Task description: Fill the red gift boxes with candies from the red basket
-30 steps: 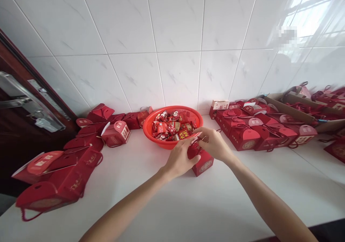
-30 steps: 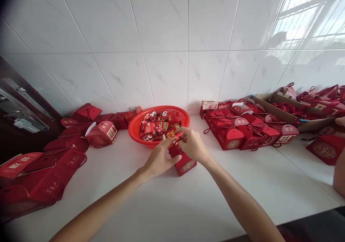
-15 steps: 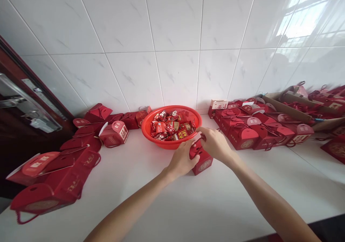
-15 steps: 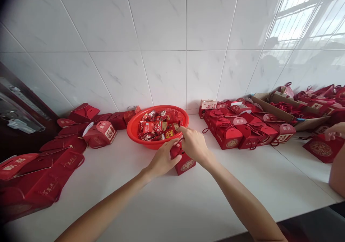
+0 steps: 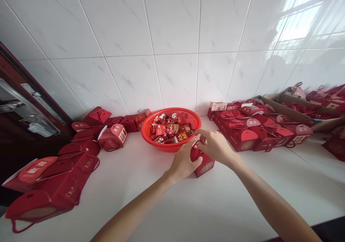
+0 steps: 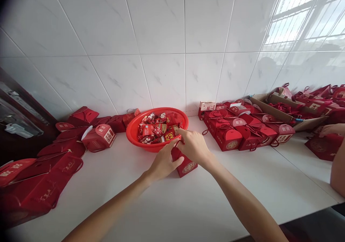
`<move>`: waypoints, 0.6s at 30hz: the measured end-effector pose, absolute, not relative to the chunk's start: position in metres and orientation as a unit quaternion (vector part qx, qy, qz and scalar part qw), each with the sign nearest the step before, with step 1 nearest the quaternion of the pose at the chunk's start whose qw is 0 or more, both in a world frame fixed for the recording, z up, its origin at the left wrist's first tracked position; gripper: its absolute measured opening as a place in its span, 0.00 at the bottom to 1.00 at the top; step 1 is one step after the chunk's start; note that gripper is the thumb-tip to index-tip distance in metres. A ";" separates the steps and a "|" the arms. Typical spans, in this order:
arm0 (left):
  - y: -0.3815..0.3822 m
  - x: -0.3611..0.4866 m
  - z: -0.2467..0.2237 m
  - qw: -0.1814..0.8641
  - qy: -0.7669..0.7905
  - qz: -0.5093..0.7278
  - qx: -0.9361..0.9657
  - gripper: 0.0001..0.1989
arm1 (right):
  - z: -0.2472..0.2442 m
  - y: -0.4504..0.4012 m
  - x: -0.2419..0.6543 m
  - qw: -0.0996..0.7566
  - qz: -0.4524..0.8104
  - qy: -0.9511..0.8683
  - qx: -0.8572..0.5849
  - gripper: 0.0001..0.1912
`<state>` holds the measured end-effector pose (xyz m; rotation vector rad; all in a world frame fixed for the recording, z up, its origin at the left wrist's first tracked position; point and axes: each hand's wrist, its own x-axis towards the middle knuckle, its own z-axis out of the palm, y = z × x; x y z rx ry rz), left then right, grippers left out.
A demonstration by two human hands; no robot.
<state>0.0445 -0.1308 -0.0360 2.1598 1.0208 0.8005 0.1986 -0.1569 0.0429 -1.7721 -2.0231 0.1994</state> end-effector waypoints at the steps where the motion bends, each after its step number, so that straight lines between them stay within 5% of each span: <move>1: -0.131 0.043 -0.036 0.321 0.373 0.305 0.815 0.37 | 0.043 -0.157 0.201 0.241 0.093 -0.724 -0.640 0.17; 5: -0.136 0.035 -0.032 0.357 0.328 0.335 0.808 0.42 | 0.044 -0.160 0.220 0.323 0.124 -0.689 -0.637 0.16; 14: -0.120 -0.029 -0.025 0.274 0.347 0.439 0.782 0.17 | 0.045 -0.196 0.292 0.431 0.180 -0.631 -0.620 0.11; 18: -0.108 -0.066 -0.014 0.236 0.431 0.468 0.734 0.14 | 0.049 -0.223 0.337 0.491 0.185 -0.550 -0.650 0.15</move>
